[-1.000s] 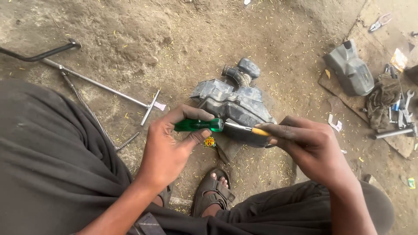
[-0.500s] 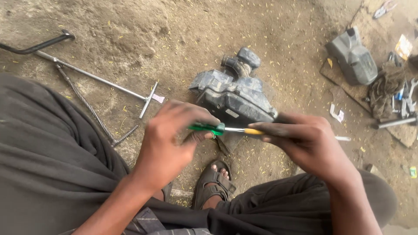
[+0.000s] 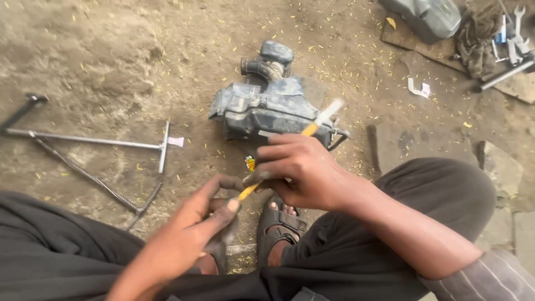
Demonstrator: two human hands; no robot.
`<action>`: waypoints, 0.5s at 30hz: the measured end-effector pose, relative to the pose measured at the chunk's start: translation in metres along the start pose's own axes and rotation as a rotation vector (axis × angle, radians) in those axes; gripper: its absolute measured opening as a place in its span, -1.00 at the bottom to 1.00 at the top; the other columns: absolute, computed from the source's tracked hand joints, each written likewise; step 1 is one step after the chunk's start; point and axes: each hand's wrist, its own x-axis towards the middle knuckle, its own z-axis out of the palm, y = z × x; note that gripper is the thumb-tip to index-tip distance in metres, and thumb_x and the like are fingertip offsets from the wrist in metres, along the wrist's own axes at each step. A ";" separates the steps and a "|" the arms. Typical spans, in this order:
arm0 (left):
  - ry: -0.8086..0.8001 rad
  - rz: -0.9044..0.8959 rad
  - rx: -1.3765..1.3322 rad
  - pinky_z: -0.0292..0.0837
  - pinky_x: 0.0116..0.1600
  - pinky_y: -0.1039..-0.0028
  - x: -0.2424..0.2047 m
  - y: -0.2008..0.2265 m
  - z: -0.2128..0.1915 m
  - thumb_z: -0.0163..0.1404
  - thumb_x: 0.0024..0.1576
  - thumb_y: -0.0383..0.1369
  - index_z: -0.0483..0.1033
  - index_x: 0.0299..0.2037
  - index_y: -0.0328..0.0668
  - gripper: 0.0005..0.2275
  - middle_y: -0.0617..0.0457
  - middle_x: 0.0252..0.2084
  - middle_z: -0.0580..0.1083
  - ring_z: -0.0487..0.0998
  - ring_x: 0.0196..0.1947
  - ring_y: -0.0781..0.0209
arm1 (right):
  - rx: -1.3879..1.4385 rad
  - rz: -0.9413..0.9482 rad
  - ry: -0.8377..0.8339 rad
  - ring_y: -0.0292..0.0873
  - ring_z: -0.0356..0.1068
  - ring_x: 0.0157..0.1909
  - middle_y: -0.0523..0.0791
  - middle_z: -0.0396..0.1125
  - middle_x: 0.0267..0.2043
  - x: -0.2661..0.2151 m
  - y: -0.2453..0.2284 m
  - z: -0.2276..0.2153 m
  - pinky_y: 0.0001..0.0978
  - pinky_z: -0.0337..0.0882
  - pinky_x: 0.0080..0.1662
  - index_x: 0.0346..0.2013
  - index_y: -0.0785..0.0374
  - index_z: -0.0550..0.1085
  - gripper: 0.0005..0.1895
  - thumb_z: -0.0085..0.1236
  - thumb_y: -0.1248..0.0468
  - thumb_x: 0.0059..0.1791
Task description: The recorder is disassembling a motorcycle air filter housing using a screwdriver.
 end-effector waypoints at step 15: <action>0.606 -0.310 -0.170 0.34 -0.48 0.44 -0.016 -0.092 0.051 0.08 0.25 -0.30 0.52 0.31 -0.02 -0.60 -0.20 -0.33 0.52 0.42 -0.49 0.22 | -0.260 0.346 0.045 0.09 0.22 0.34 0.02 0.29 0.28 0.032 0.160 0.048 0.34 -0.07 0.30 0.35 0.07 0.23 0.18 0.53 -0.25 -0.43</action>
